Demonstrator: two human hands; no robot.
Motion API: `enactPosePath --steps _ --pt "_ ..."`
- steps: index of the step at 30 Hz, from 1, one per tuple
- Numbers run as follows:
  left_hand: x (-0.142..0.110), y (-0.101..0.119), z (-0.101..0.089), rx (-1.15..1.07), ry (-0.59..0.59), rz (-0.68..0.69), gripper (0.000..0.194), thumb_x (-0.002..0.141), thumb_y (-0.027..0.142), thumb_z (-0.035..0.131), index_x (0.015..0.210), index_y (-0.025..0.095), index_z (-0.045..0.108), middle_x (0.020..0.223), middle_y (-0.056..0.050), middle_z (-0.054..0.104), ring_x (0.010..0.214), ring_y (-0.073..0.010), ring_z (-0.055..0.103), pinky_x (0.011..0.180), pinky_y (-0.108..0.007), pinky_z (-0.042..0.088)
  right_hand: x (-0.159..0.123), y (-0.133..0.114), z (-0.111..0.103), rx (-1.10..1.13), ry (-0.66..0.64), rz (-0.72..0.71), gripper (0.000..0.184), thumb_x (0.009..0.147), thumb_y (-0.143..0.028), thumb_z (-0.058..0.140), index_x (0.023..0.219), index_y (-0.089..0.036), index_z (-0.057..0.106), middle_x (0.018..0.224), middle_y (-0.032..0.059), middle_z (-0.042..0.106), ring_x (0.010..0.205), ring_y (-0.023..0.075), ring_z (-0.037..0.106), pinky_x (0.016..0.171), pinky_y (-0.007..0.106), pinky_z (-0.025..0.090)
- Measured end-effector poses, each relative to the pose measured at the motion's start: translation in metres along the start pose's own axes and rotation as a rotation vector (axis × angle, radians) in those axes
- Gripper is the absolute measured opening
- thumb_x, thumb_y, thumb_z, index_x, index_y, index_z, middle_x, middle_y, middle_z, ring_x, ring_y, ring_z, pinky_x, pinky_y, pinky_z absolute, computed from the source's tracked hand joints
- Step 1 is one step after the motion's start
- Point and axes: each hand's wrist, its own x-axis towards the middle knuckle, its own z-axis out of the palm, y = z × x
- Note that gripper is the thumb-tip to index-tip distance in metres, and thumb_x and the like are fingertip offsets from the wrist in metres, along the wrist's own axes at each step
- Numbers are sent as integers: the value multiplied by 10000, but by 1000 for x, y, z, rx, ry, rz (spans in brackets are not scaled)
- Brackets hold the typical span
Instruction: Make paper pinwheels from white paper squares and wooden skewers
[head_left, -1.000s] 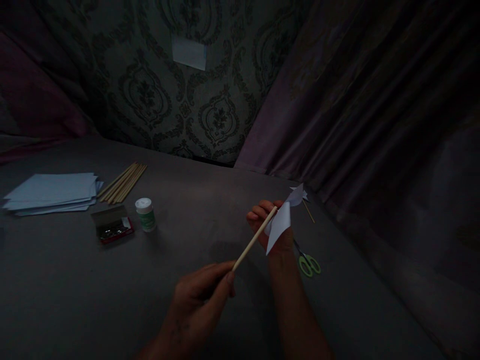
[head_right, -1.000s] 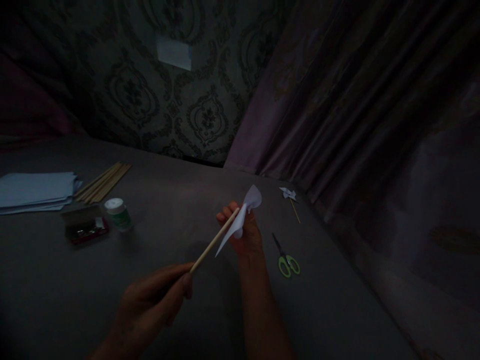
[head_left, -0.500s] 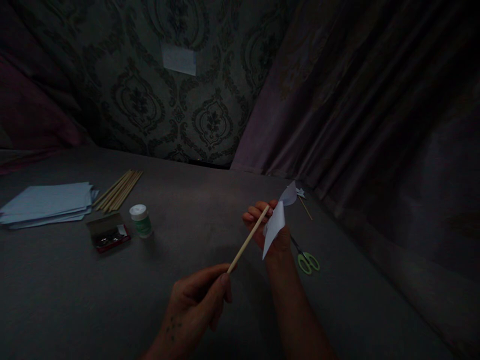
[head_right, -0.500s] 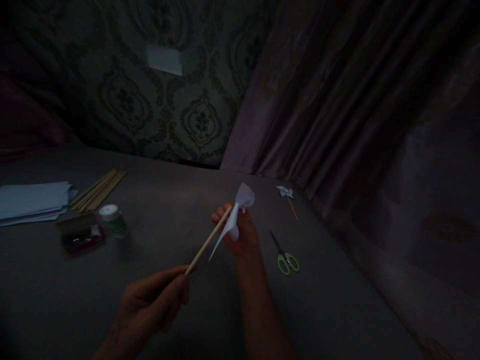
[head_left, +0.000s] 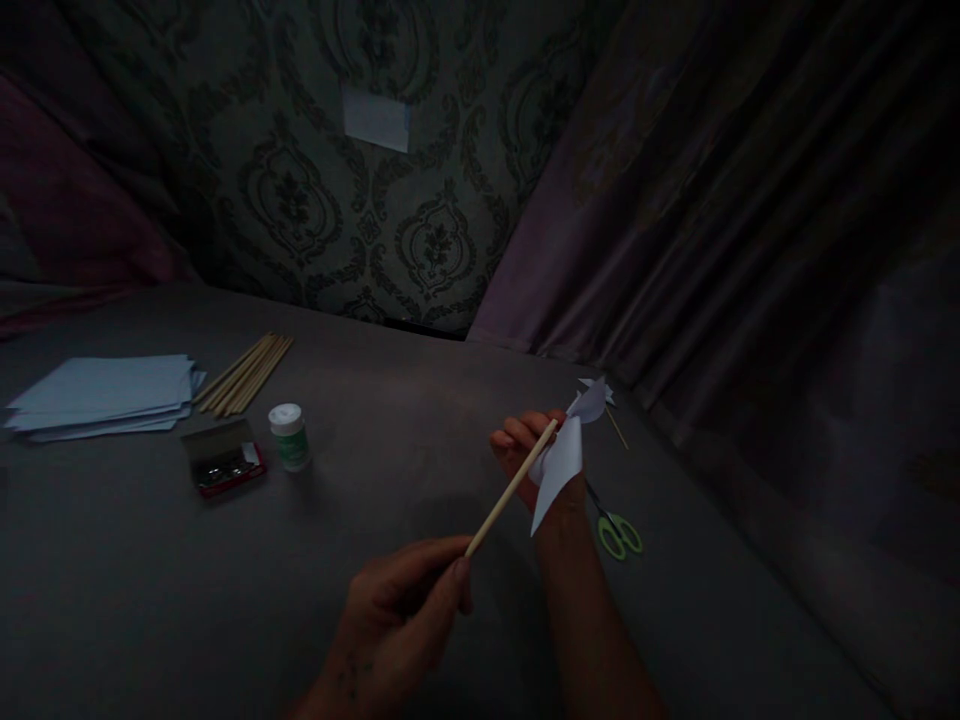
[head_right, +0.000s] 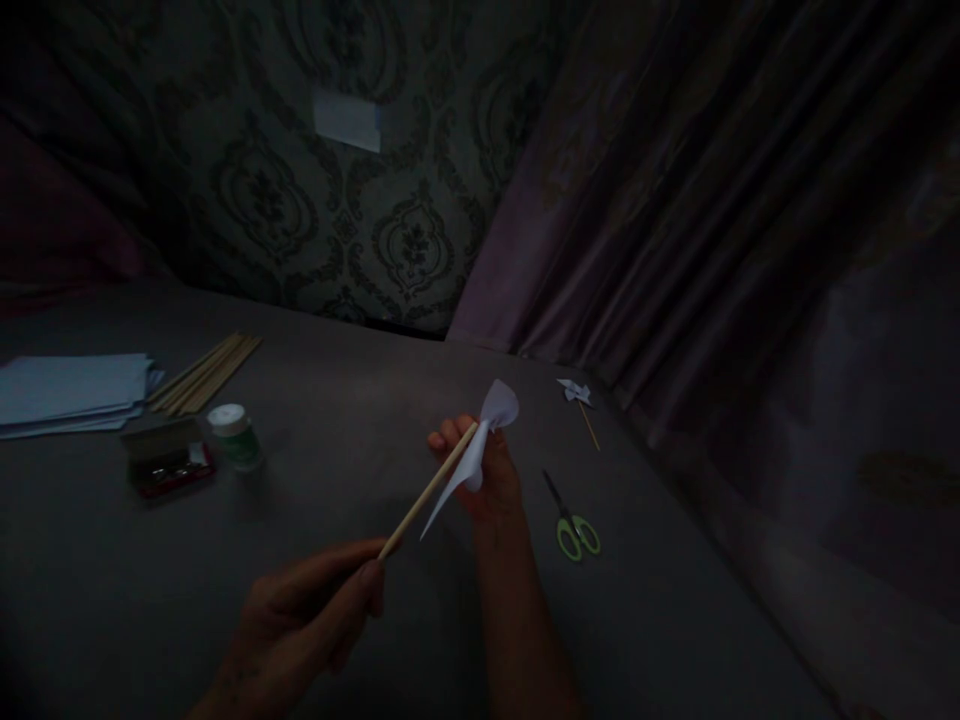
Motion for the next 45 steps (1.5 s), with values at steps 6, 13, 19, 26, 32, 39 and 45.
enactPosePath --steps 6,13,19,26,32,39,45 --pt "1 6 0 29 12 68 237 833 292 561 925 208 762 539 -2 584 350 -52 417 310 -146 338 -1 -2 5 53 -14 7 246 681 -380 767 588 -261 572 516 -83 317 485 98 293 571 260 376" --pt "-17 -3 5 -145 -3 -135 379 829 473 544 965 180 743 535 -8 570 316 -45 365 276 -152 264 -5 0 13 44 24 2 259 615 -433 794 584 -273 593 503 -86 332 469 95 264 540 256 357" --pt "-70 6 8 -202 200 -332 423 779 516 612 963 153 730 572 -9 580 325 -33 368 303 -157 282 -22 19 32 123 2 112 230 626 -440 782 613 -285 613 524 -82 385 491 93 316 558 259 387" --pt "-103 9 -1 -224 274 -348 463 749 535 644 974 135 710 584 3 576 309 -28 380 299 -153 259 -63 44 49 252 50 201 228 635 -375 790 595 -256 600 534 -83 416 497 83 344 535 242 383" --pt "-116 12 -2 -238 301 -353 458 715 521 689 951 130 713 560 23 553 301 -20 371 299 -151 261 -84 56 51 325 74 224 214 652 -342 781 606 -243 597 543 -86 448 504 79 350 566 248 409" --pt "-117 14 -1 -212 318 -321 453 695 514 709 927 125 725 543 27 548 288 -13 360 289 -142 244 -87 56 52 452 87 273 207 643 -280 793 592 -225 600 561 -91 498 514 66 388 586 233 431" --pt "-115 9 2 -212 304 -305 425 689 500 719 907 136 735 530 26 547 292 -19 376 290 -137 253 -87 54 49 467 97 270 205 644 -286 793 594 -234 600 554 -90 475 522 71 390 588 237 428"
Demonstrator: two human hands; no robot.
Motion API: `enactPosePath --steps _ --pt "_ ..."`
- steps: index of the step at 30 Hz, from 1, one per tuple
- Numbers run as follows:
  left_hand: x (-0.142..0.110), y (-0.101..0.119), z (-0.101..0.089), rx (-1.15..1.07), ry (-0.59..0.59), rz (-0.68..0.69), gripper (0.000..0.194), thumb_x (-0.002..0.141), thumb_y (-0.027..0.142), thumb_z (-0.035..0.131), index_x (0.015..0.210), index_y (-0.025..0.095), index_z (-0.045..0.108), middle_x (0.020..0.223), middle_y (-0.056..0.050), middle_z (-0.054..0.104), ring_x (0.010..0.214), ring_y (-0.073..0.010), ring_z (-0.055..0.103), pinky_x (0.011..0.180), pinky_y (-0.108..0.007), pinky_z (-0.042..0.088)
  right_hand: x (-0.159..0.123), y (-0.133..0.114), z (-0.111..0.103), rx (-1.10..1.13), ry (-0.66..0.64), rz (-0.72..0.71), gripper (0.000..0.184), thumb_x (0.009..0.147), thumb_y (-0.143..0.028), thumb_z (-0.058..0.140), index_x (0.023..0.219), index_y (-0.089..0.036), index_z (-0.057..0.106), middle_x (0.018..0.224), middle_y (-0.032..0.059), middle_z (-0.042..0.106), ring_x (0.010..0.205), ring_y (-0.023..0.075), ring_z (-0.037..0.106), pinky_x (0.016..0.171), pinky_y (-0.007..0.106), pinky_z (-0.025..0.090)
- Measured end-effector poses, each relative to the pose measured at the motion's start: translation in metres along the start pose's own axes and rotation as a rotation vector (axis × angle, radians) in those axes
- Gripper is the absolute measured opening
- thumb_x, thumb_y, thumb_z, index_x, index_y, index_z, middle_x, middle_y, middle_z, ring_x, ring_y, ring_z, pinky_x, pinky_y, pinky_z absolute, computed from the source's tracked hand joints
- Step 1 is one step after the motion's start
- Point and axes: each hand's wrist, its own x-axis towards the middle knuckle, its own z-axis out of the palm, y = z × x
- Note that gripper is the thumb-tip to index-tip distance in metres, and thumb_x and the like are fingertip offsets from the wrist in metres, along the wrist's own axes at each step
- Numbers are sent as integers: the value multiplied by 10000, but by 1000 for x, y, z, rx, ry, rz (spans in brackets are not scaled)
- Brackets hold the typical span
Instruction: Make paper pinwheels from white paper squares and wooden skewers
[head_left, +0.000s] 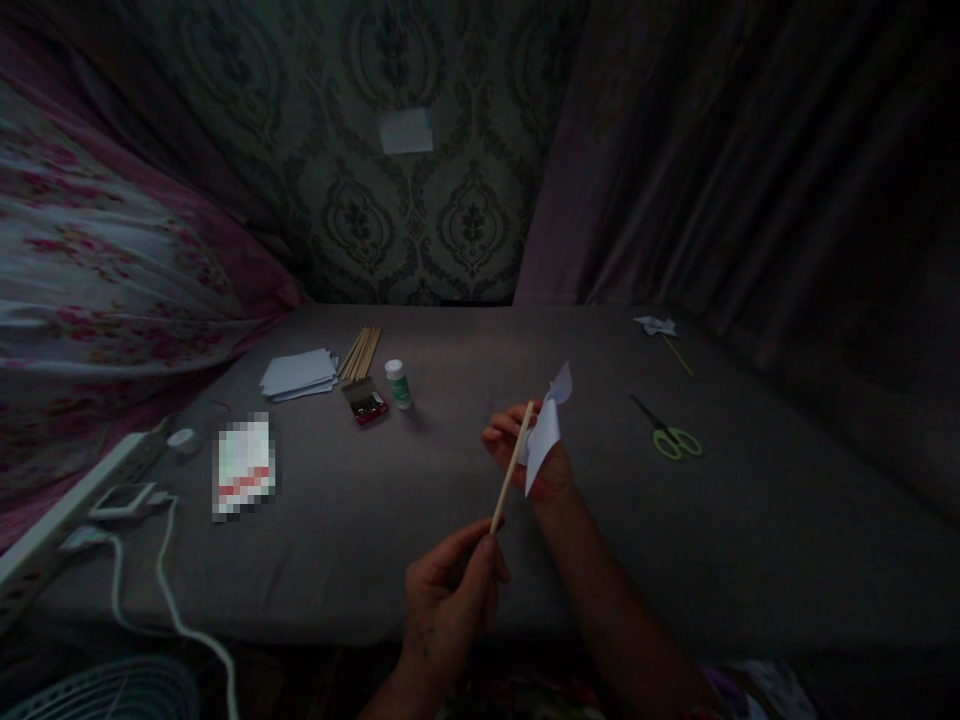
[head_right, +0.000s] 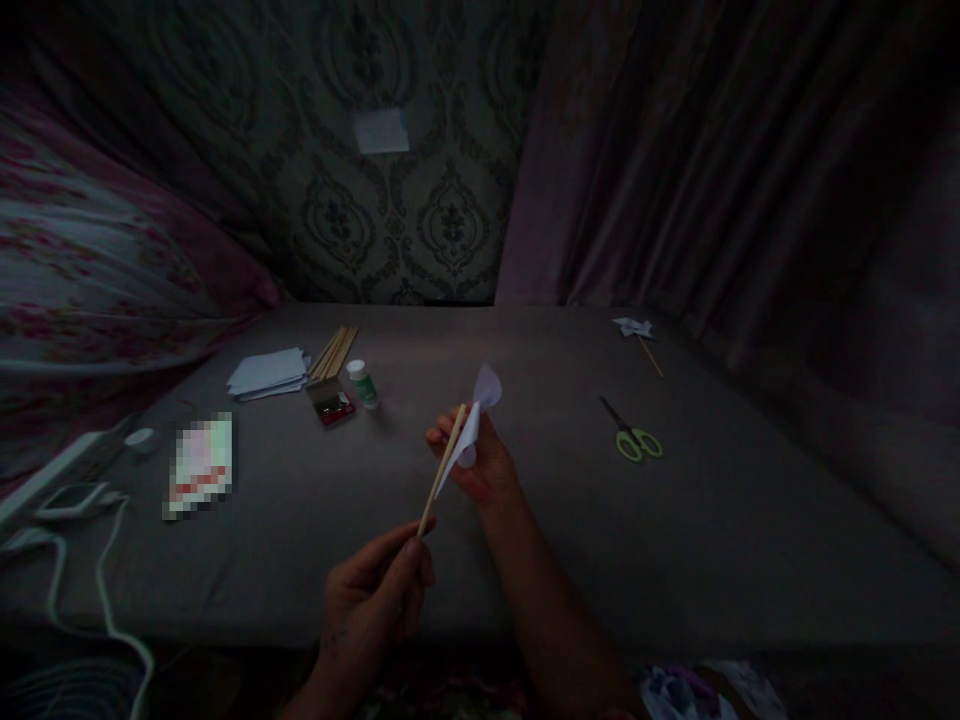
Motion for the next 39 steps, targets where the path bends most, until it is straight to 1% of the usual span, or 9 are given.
enactPosePath --steps 3,8,13,17,21,28,32,35,39 --pt "1 0 1 7 6 8 415 685 497 724 893 139 740 525 25 546 297 -21 382 293 -135 261 0 -1 -1 -3 -1 -6 220 644 -293 790 577 -235 589 539 -88 445 514 76 377 583 244 422" --pt "2 0 2 44 12 34 407 700 492 713 904 141 745 521 19 551 299 -21 378 295 -133 270 -1 -2 -3 52 -33 6 242 581 -286 838 595 -236 602 539 -101 439 515 64 375 592 229 421" --pt "5 -8 0 114 38 113 383 728 477 690 911 146 750 514 13 554 305 -24 378 294 -129 280 0 -3 -3 40 -34 -2 226 627 -296 813 600 -237 596 554 -93 455 525 73 387 591 245 417" --pt "5 -14 -3 171 33 135 401 745 490 666 932 145 748 519 4 563 306 -26 366 290 -133 283 -1 -4 -1 77 -30 2 258 588 -285 839 587 -229 587 538 -97 440 514 70 385 580 238 410" --pt "4 -14 -5 237 31 152 379 766 475 650 936 151 748 523 2 567 316 -27 367 294 -132 282 -2 -5 1 105 -36 12 272 566 -267 854 582 -224 586 527 -105 425 494 60 370 576 232 410" --pt "2 -5 -1 353 25 242 338 801 424 622 935 142 750 544 -7 583 345 -41 399 308 -137 308 -4 -5 3 83 -60 -3 257 604 -289 832 578 -230 583 523 -101 393 488 64 349 568 231 399" --pt "0 -1 1 421 42 345 287 825 377 594 909 153 753 549 -10 605 340 -40 402 306 -131 312 -5 -7 4 59 -57 -19 264 619 -296 818 565 -229 568 514 -97 367 489 73 334 559 237 388" --pt "0 2 1 484 41 418 242 828 338 593 894 171 756 533 -3 612 348 -48 434 331 -130 355 -6 -8 3 23 -66 -35 254 643 -322 798 571 -238 570 514 -94 345 498 81 332 567 239 387" --pt "1 4 1 514 42 478 226 828 319 593 904 181 756 520 2 609 364 -60 468 360 -138 396 -6 -8 2 9 -60 -42 245 620 -331 811 576 -245 586 526 -92 366 506 81 338 576 243 396"
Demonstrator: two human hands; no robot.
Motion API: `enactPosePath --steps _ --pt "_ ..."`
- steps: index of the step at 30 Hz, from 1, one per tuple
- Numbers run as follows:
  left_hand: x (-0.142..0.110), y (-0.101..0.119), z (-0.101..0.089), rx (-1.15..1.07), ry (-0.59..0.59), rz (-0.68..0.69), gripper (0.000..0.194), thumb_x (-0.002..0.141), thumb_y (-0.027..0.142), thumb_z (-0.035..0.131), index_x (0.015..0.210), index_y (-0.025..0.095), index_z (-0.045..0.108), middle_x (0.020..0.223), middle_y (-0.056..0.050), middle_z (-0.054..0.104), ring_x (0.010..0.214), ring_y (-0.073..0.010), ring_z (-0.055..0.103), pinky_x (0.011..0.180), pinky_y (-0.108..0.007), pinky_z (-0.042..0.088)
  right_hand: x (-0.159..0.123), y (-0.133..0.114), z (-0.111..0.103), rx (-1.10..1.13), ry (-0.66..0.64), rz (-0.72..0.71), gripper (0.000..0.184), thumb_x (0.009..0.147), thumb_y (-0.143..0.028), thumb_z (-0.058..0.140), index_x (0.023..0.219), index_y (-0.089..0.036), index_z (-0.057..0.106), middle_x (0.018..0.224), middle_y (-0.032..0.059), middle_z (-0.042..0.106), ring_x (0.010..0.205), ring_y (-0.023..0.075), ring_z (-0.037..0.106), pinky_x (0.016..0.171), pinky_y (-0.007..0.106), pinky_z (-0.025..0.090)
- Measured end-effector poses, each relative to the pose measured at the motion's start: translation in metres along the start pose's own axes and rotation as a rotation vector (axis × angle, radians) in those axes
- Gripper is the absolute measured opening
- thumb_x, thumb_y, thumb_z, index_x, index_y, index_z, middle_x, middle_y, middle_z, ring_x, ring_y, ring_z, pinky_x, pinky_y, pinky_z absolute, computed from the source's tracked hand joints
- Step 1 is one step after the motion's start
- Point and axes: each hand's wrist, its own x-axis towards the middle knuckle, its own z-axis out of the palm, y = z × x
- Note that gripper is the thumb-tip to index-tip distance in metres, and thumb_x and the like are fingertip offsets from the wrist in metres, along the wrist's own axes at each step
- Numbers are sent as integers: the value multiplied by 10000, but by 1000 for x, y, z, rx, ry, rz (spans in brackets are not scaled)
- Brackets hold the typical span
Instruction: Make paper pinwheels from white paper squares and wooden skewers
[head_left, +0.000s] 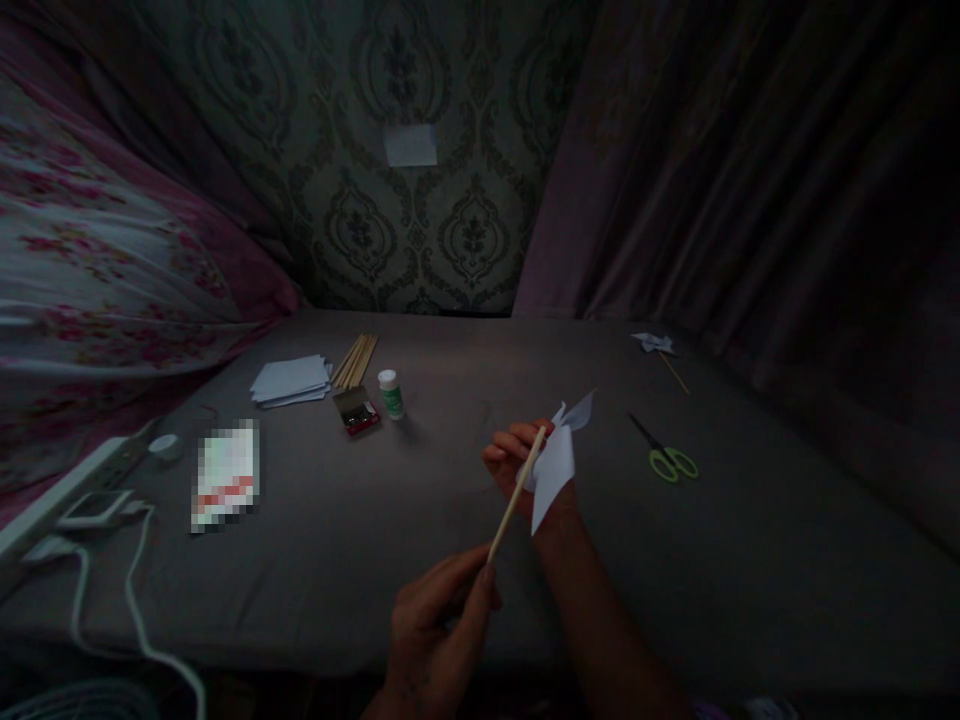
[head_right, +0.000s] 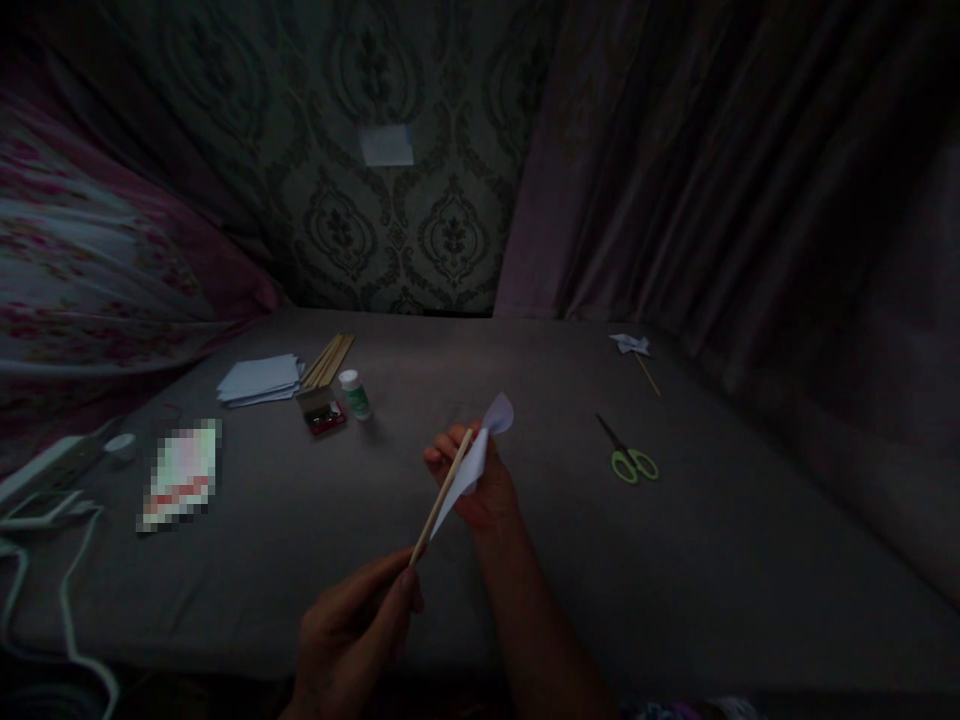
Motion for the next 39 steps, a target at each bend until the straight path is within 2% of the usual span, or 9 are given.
enactPosePath --steps 5,8,11,14,22,30,34,39 --pt "0 -4 1 19 41 61 196 827 296 599 881 198 761 507 9 600 350 -57 454 346 -138 379 -1 1 -1 -31 15 -27 237 624 -360 806 596 -254 596 536 -88 360 517 83 341 587 246 405" --pt "1 -6 1 35 26 100 198 829 283 596 906 200 759 518 8 609 343 -56 448 354 -143 390 -1 1 -2 -74 45 -41 223 643 -359 788 599 -258 595 529 -83 337 517 91 334 583 255 407" --pt "2 -3 -1 64 -4 109 206 833 276 589 915 189 756 536 0 623 380 -70 498 390 -149 426 -1 0 -2 -84 72 -43 243 634 -345 792 578 -248 576 528 -81 339 517 94 329 581 265 408" --pt "3 2 -3 95 -10 116 185 829 230 591 910 185 751 557 1 637 443 -81 563 441 -142 458 -1 0 -3 -74 34 -55 251 638 -352 793 585 -247 572 531 -84 327 519 90 324 589 256 400" --pt "8 0 -5 113 11 317 211 807 118 592 949 178 737 560 10 640 476 -86 596 479 -143 479 -1 -2 -3 -56 15 -52 237 607 -347 816 591 -260 595 539 -84 339 517 96 303 582 256 364" --pt "9 2 -9 223 10 474 272 824 77 556 1027 175 709 616 -3 665 486 -68 600 492 -115 482 -3 -6 -4 -148 20 -107 263 620 -393 796 561 -262 576 532 -75 297 507 102 288 560 261 363" --pt "10 1 -12 300 -17 552 288 839 99 560 1088 183 678 588 23 628 464 -49 582 501 -86 475 -4 -11 -4 -218 33 -118 231 652 -428 763 589 -280 598 527 -72 284 497 104 286 546 263 362" --pt "8 -4 -16 351 -32 639 327 864 101 531 1164 168 642 650 -3 669 521 -63 618 561 -102 499 -5 -16 -1 -247 45 -117 274 605 -436 790 547 -270 580 526 -72 292 487 99 265 532 264 353"
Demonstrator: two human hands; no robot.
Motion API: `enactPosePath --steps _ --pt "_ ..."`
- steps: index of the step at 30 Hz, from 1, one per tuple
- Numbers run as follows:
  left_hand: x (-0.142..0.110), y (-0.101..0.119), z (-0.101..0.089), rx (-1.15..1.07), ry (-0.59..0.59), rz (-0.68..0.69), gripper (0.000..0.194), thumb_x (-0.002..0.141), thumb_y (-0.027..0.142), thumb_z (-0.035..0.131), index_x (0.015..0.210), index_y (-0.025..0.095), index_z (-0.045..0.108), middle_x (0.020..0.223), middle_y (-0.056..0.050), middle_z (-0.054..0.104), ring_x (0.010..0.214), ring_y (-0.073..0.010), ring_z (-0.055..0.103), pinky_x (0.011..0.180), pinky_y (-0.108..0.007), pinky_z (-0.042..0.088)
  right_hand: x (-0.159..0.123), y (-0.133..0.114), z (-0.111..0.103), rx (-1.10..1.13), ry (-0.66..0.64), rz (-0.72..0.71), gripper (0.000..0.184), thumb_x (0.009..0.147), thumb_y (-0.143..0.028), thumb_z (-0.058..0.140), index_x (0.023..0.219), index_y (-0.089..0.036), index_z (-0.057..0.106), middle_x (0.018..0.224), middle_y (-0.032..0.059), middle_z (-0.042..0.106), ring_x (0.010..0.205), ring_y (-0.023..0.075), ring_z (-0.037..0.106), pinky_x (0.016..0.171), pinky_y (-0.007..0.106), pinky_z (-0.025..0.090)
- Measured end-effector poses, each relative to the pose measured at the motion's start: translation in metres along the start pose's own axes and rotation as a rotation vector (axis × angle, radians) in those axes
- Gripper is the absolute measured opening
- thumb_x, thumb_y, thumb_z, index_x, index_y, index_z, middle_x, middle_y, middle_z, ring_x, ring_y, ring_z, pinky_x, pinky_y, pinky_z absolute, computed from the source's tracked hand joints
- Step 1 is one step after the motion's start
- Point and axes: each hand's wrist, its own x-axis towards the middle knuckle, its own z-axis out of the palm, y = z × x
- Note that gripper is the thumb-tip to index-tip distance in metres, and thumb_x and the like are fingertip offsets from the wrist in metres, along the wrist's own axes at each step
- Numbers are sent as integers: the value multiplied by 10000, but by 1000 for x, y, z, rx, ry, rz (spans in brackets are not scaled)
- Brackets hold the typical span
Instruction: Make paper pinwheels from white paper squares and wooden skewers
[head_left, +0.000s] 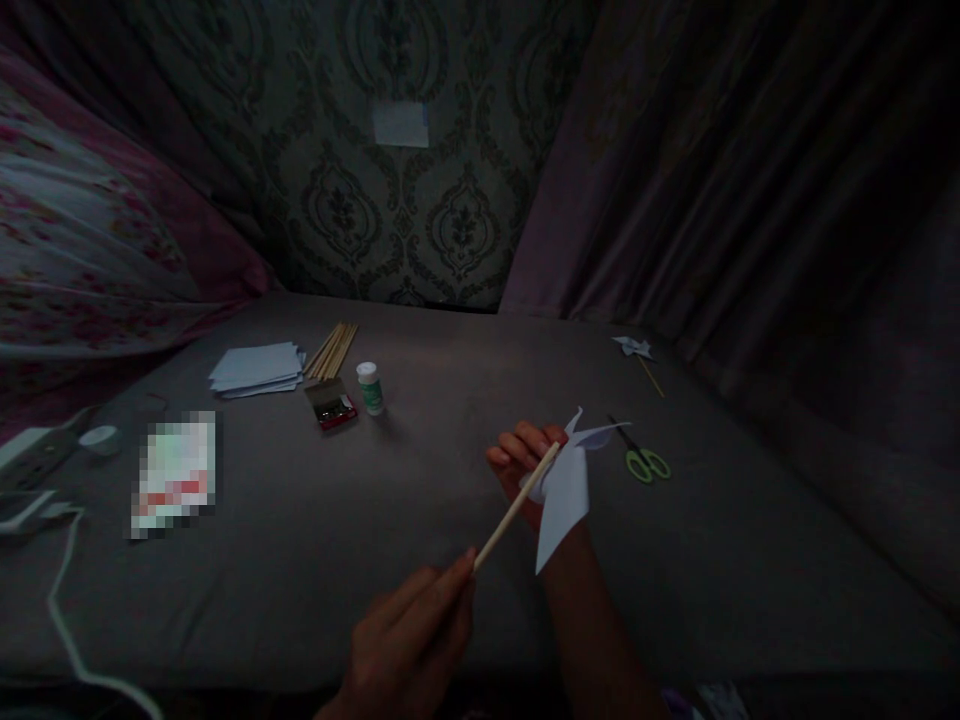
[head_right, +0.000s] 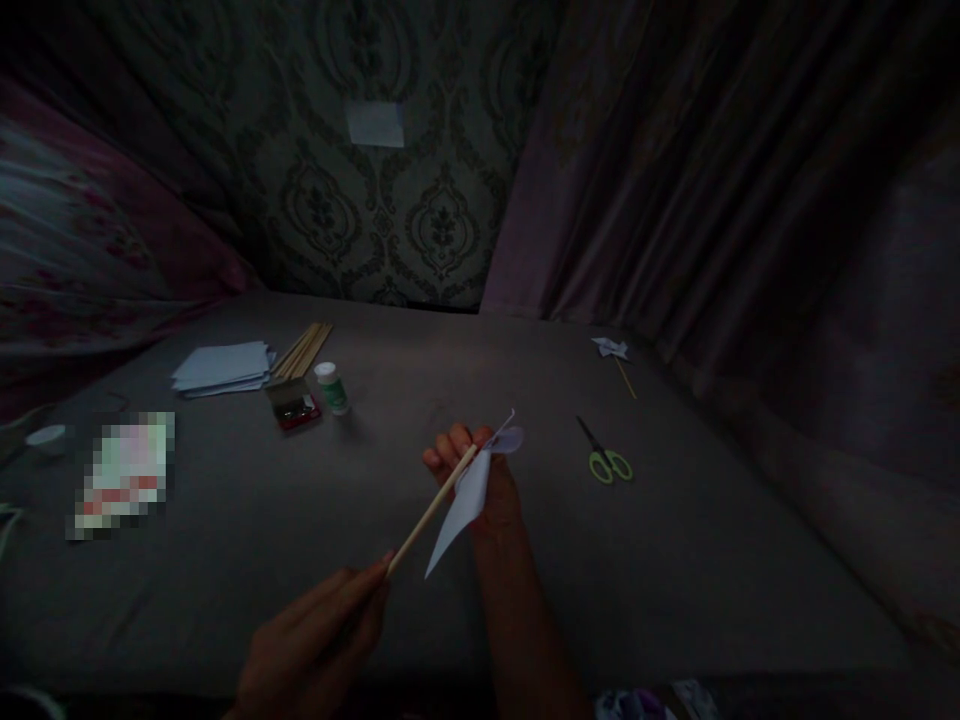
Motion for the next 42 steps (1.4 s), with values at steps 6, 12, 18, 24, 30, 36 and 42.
enactPosePath --steps 6,12,18,24,30,36,42 --pt "-5 -7 -1 57 -51 -13 312 882 167 527 1167 190 650 673 -15 684 557 -70 634 573 -103 496 1 -2 -5 -30 4 -19 254 590 -465 796 585 -285 617 549 -66 358 496 95 286 546 272 363" --pt "3 -8 2 33 -49 11 324 888 137 518 1196 185 608 659 15 658 540 -49 619 579 -92 487 4 -8 -8 -104 17 -47 223 591 -440 801 602 -290 636 555 -63 401 508 93 319 558 279 367" --pt "5 -7 9 -22 -22 26 330 887 130 518 1202 184 598 689 8 666 561 -54 628 566 -99 489 2 -18 -1 -165 33 -72 211 570 -439 813 594 -299 656 527 -67 386 490 93 301 530 272 339" --pt "13 -4 12 36 21 43 261 886 148 518 1108 179 652 639 22 654 504 -41 607 520 -83 463 0 -22 -5 -190 -8 -94 168 621 -408 795 632 -301 667 553 -62 399 507 94 318 534 256 338" --pt "25 -5 17 -128 40 -42 252 846 98 529 1030 171 684 580 34 617 445 -31 565 487 -71 447 2 -22 -4 -226 5 -137 190 656 -378 779 692 -257 638 618 -49 478 573 99 418 577 258 393" --pt "40 -19 25 -324 -21 -365 197 817 199 579 899 187 758 652 -23 687 515 -90 600 493 -145 471 27 -23 -1 -307 170 -73 224 602 -332 803 738 -226 659 683 -40 620 618 95 542 634 238 472" --pt "62 -40 38 -557 -35 -841 329 749 392 647 937 145 756 526 14 540 385 -63 419 350 -177 318 67 -18 -2 -367 248 -41 261 537 -325 827 708 -205 669 693 -10 693 709 152 642 672 261 499"
